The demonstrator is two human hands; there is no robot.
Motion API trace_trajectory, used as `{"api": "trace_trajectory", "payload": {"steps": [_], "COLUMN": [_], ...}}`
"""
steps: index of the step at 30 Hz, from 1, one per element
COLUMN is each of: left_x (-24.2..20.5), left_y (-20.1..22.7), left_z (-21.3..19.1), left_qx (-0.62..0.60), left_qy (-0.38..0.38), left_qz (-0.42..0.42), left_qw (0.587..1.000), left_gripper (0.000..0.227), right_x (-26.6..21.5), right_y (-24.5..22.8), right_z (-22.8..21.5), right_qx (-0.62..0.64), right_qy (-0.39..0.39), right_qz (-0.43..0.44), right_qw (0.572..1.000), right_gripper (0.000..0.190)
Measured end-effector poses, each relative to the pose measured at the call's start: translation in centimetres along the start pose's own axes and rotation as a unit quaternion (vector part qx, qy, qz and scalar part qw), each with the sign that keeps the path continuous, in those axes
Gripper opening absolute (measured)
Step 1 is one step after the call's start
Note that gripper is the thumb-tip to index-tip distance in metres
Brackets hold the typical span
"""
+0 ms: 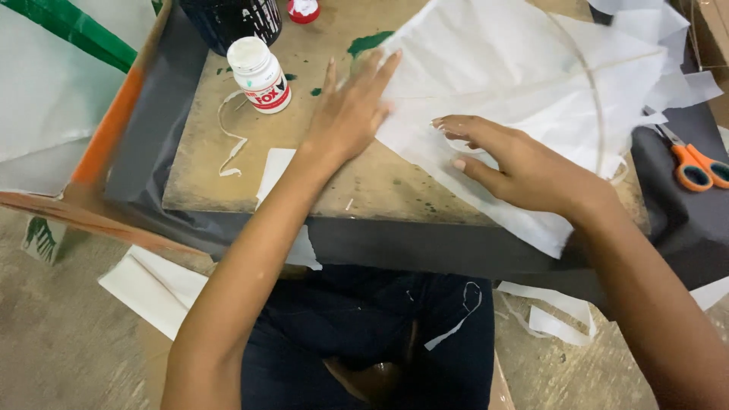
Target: Trimming the edges of a kite covering with scissors and gluing them to the frame.
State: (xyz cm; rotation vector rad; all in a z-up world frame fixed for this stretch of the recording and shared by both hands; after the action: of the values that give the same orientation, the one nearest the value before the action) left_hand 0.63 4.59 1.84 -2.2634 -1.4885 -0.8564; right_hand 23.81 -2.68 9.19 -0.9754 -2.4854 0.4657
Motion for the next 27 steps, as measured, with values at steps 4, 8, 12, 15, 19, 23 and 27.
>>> {"api": "trace_trajectory", "payload": {"steps": [4, 8, 12, 15, 19, 23, 27], "left_x": [0.0, -0.5, -0.7, -0.3, -0.6, -1.8, -2.4], "left_y": [0.5, 0.1, 0.3, -0.5, -1.7, -3.3, -4.6], "left_z": [-3.7, -5.8, -6.5, -6.9, -6.9, -5.1, -2.4], "left_qx": [-0.063, -0.189, -0.333, -0.284, -0.169, -0.128, -0.112], "left_qy": [0.094, 0.112, 0.137, 0.156, 0.155, 0.088, 0.03], "left_qz": [-0.019, 0.001, -0.008, -0.022, -0.051, -0.123, -0.154], "left_qw": [0.993, 0.976, 0.933, 0.946, 0.972, 0.98, 0.981], "left_gripper": [0.062, 0.058, 0.057, 0.053, 0.043, 0.039, 0.044], "right_x": [0.7, 2.0, 2.9, 3.5, 4.4, 4.7, 4.9], "right_y": [-0.9, -1.0, 0.8, 1.8, 2.8, 2.8, 3.3], "right_z": [0.0, 0.5, 1.9, 1.9, 1.2, 1.6, 3.0], "right_qx": [-0.02, -0.06, -0.068, -0.054, -0.078, -0.076, -0.097], "right_qy": [0.011, -0.022, -0.06, -0.022, -0.029, -0.032, -0.047], "right_qz": [-0.034, -0.006, 0.025, -0.057, 0.018, -0.003, -0.018], "right_qw": [0.999, 0.998, 0.996, 0.997, 0.996, 0.997, 0.994], "right_gripper": [0.045, 0.049, 0.067, 0.064, 0.058, 0.061, 0.065]}}
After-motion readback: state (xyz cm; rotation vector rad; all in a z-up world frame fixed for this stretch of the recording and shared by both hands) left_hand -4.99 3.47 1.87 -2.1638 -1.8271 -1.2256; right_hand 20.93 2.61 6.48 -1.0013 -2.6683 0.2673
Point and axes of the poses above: each hand's wrist, its own x-axis towards the middle knuckle, its own z-axis out of the palm, y = z × x, the point moved 4 cm from there along x, towards the middle knuckle, and after that the axes turned 8 degrees about y, right-handed, at the moved point
